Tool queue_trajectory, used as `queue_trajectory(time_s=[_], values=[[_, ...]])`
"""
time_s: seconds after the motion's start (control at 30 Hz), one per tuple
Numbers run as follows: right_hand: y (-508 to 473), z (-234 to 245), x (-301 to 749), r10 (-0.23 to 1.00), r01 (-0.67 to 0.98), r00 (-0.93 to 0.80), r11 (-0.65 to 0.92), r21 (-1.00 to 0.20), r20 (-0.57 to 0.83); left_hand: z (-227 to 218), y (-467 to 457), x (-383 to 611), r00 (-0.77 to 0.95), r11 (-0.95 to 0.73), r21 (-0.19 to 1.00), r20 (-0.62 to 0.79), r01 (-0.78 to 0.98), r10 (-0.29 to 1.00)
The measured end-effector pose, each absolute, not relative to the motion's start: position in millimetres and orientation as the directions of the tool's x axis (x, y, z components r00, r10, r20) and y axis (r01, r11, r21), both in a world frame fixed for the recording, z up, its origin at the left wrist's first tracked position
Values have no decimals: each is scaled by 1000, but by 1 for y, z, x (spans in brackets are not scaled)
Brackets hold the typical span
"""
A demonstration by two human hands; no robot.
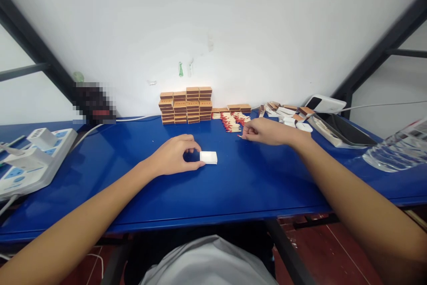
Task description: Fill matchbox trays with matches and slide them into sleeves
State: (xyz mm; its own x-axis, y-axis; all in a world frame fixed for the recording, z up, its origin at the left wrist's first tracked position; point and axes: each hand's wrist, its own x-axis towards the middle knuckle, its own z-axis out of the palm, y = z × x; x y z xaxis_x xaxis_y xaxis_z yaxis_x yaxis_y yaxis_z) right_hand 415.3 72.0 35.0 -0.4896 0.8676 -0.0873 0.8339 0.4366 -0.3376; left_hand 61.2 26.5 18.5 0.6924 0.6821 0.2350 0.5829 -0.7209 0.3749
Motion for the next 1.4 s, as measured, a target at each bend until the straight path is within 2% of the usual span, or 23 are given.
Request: queue_trajectory(time_s=[0.2, 0.37, 0.47, 0.57, 0.73, 1.03, 1.4], values=[[33, 45, 362, 784, 676, -609, 592, -439, 120, 17, 24, 67, 686, -753, 327, 315, 570, 656], [8, 35, 327, 714, 655, -686, 689, -312, 137, 17, 23, 70, 699, -780, 294, 347, 552, 625], [4, 32, 322, 718, 673, -685, 688, -271, 123, 17, 22, 71, 702, -784, 297, 348, 546, 621], [12, 34, 331, 719, 669, -676, 692, -272, 165, 18, 21, 71, 705, -777, 315, 330, 544, 628], [47, 36, 368, 824, 809, -504, 556, -194, 260, 16, 22, 67, 704, -762, 338, 301, 552, 643], [80, 18, 394, 887, 879, -440, 457, -135, 139, 20, 24, 63, 693, -745, 339, 283, 575, 664], [82, 13, 394, 894, 892, -432, 443, -89, 119, 21, 24, 62, 701, -754, 316, 284, 576, 655]])
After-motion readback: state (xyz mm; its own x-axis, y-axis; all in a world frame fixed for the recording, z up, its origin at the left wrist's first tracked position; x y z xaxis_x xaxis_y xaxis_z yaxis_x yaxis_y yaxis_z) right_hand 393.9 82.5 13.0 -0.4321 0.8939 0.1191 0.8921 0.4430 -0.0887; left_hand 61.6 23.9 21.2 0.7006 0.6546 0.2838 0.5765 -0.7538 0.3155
